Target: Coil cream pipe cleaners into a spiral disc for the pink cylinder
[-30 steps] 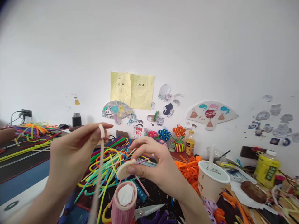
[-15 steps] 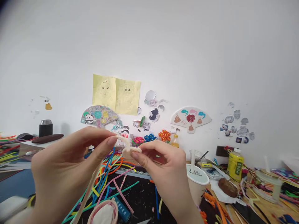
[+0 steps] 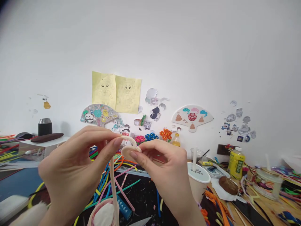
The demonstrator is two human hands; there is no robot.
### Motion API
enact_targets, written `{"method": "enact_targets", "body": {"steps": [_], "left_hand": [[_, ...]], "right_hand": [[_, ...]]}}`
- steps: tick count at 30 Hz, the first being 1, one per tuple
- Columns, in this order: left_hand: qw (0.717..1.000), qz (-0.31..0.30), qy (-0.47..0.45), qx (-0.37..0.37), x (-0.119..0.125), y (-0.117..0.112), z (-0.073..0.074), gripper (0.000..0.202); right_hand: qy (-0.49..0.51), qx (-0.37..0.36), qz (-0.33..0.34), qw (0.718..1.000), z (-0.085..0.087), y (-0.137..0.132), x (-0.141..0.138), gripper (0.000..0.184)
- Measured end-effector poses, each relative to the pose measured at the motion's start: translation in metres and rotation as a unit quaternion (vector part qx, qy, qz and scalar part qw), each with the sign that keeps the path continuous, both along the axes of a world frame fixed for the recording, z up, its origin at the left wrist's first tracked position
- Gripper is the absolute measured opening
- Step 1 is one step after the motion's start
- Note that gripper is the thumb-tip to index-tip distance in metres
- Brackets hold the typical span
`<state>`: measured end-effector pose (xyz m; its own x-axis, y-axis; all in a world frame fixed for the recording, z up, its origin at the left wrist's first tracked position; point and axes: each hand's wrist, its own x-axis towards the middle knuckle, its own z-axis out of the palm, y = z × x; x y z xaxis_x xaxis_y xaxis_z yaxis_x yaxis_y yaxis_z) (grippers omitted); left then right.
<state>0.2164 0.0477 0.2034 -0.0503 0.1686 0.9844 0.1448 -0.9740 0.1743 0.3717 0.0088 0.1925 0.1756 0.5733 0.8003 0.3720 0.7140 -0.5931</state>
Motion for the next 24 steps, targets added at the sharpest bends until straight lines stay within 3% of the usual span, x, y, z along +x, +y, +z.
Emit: {"method": "enact_targets", "body": {"steps": [13,24], "left_hand": [[1.000,0.010,0.002,-0.003,0.002,0.001,-0.001,0.016],[0.998,0.037,0.035,0.046,-0.002,0.012,0.001,0.013]], "right_hand": [[0.000,0.004,0.007,1.000,0.000,-0.001,-0.001,0.004],[0.059,-0.019,0.021,0.998,0.001,0.000,0.003,0.007]]}}
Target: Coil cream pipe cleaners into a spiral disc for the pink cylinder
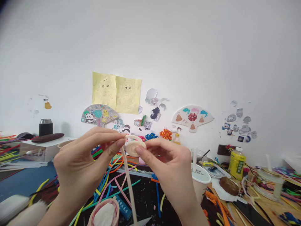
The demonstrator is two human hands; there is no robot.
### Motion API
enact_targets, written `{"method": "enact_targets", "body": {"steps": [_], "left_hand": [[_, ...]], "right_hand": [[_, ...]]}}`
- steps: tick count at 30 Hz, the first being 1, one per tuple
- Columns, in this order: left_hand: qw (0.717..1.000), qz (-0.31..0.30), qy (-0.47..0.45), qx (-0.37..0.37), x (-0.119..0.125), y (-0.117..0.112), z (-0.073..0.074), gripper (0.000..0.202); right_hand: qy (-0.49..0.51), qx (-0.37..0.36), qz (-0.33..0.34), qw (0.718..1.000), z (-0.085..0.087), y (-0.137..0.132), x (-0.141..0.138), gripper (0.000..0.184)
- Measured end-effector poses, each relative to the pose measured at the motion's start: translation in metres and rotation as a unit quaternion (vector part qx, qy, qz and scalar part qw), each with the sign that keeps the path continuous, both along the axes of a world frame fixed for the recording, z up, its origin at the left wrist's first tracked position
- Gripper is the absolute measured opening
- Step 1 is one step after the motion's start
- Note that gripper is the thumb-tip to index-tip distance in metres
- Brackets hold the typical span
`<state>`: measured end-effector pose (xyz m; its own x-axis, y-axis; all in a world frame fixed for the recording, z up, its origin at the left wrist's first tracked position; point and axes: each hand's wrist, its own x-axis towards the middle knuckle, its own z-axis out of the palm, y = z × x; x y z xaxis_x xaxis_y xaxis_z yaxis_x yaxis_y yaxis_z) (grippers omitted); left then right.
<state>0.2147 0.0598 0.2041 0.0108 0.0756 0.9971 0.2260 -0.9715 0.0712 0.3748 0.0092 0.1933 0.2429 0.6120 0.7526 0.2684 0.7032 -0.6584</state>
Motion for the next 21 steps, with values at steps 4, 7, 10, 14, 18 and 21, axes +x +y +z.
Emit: {"method": "enact_targets", "body": {"steps": [4,7,10,14,18,21], "left_hand": [[1.000,0.002,0.002,0.000,0.0016,0.0005,-0.0013,0.013],[1.000,-0.003,0.005,-0.004,0.0023,-0.0015,-0.0020,0.014],[1.000,-0.009,0.008,-0.006,0.0020,-0.0021,-0.0020,0.015],[1.000,-0.008,0.010,-0.003,0.0020,-0.0011,-0.0013,0.014],[1.000,-0.003,0.008,-0.004,0.0040,-0.0009,-0.0018,0.014],[1.000,0.003,0.007,-0.001,0.0049,-0.0009,-0.0029,0.015]], "right_hand": [[0.019,0.002,-0.003,1.000,0.0005,0.0005,-0.0008,0.007],[0.025,0.007,-0.009,1.000,-0.0001,0.0011,-0.0009,0.006],[0.024,0.017,-0.007,1.000,-0.0009,0.0012,-0.0009,0.002],[0.033,0.023,-0.008,0.999,-0.0010,0.0011,-0.0014,0.003],[0.048,0.029,-0.012,0.998,-0.0002,0.0016,-0.0023,0.004],[0.041,0.028,-0.017,0.999,0.0000,0.0016,-0.0027,0.004]]}}
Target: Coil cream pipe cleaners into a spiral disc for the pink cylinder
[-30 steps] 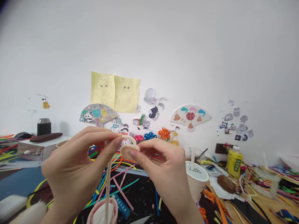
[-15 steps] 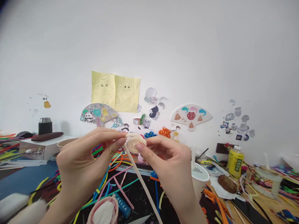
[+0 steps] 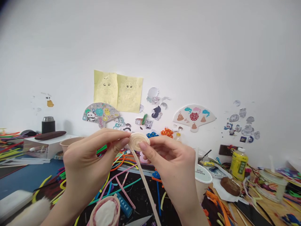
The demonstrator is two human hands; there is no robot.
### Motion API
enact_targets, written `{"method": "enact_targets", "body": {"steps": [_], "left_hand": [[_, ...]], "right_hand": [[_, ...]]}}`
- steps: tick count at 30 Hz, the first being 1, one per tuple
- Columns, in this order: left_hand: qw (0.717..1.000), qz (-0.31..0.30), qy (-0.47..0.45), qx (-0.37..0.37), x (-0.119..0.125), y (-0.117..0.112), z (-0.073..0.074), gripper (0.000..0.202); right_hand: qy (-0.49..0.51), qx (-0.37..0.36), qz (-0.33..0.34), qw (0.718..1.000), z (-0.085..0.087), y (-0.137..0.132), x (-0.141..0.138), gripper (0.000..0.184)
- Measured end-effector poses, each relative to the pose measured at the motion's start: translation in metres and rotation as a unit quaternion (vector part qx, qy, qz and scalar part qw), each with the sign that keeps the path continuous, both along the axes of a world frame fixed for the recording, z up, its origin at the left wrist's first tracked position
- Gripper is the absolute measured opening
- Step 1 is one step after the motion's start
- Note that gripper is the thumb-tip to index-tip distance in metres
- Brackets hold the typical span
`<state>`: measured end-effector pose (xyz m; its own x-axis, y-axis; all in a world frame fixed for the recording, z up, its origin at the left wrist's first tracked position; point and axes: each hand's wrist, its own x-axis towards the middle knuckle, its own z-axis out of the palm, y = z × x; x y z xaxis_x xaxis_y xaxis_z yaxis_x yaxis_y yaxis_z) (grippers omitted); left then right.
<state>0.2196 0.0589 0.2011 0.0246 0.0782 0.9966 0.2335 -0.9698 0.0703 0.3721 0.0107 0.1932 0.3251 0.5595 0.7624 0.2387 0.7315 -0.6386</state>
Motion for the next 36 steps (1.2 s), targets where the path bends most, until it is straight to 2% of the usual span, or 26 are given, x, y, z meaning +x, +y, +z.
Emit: {"method": "enact_targets", "body": {"steps": [13,23,30,36], "left_hand": [[1.000,0.005,-0.008,0.004,0.002,0.003,-0.002,0.019],[1.000,0.010,-0.005,0.027,0.001,0.005,-0.002,0.019],[0.995,0.070,0.040,0.065,-0.002,0.003,0.003,0.021],[0.987,0.107,0.079,0.095,0.006,-0.006,-0.002,0.029]], "right_hand": [[-0.013,0.007,0.023,1.000,-0.002,0.003,0.001,0.005],[-0.012,0.003,0.014,1.000,-0.001,0.000,-0.002,0.004],[-0.003,-0.001,-0.007,1.000,0.000,0.000,-0.003,0.004],[0.008,-0.014,-0.006,1.000,-0.001,0.001,-0.004,0.005]]}}
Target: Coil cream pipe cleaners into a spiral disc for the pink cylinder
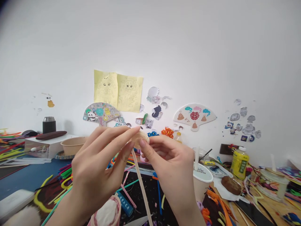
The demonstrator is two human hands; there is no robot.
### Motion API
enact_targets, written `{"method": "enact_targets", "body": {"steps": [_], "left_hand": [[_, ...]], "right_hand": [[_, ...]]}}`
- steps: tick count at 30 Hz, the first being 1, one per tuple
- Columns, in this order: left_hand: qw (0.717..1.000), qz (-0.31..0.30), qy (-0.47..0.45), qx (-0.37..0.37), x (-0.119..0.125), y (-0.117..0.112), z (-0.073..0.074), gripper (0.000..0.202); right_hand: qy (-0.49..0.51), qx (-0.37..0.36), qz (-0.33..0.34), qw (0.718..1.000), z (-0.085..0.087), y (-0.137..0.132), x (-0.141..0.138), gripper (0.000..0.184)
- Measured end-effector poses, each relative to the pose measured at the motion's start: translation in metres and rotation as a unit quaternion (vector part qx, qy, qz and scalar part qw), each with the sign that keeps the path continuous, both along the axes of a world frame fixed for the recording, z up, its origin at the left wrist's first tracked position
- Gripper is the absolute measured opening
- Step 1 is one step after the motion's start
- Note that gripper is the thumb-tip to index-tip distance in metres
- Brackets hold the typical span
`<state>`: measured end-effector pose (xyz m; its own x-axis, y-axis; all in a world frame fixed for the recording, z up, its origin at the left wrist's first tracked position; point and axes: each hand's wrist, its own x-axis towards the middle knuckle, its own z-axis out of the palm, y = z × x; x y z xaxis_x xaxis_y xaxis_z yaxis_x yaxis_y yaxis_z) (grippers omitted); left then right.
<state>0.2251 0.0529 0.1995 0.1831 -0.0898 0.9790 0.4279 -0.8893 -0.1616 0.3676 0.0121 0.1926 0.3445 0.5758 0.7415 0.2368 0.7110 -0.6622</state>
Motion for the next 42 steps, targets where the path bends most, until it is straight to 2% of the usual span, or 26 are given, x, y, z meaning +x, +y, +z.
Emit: {"method": "enact_targets", "body": {"steps": [3,13,18,25,30,35,42], "left_hand": [[1.000,0.007,-0.004,-0.001,0.001,0.000,-0.001,0.031],[0.998,-0.035,-0.027,-0.038,0.006,-0.001,0.000,0.023],[0.997,-0.045,-0.033,-0.047,0.006,-0.001,-0.001,0.023],[0.990,-0.084,-0.034,-0.105,-0.003,0.003,0.002,0.020],[0.993,-0.062,-0.020,-0.101,-0.011,0.005,0.007,0.013],[0.993,-0.050,0.000,-0.105,-0.013,0.005,0.009,0.011],[0.992,-0.059,0.015,-0.112,-0.013,0.007,0.009,0.010]], "right_hand": [[0.001,-0.004,0.001,1.000,0.000,0.000,0.000,0.005],[-0.004,-0.012,0.035,0.999,0.001,-0.001,0.000,0.002],[-0.013,-0.008,0.032,0.999,0.001,-0.003,-0.001,0.003],[-0.034,-0.004,0.016,0.999,0.002,-0.002,0.000,0.001],[-0.089,0.000,-0.040,0.995,0.001,-0.004,0.002,0.001],[-0.170,0.019,-0.104,0.980,-0.001,-0.004,0.003,0.005],[-0.213,0.047,-0.123,0.968,0.000,-0.003,0.004,0.006]]}}
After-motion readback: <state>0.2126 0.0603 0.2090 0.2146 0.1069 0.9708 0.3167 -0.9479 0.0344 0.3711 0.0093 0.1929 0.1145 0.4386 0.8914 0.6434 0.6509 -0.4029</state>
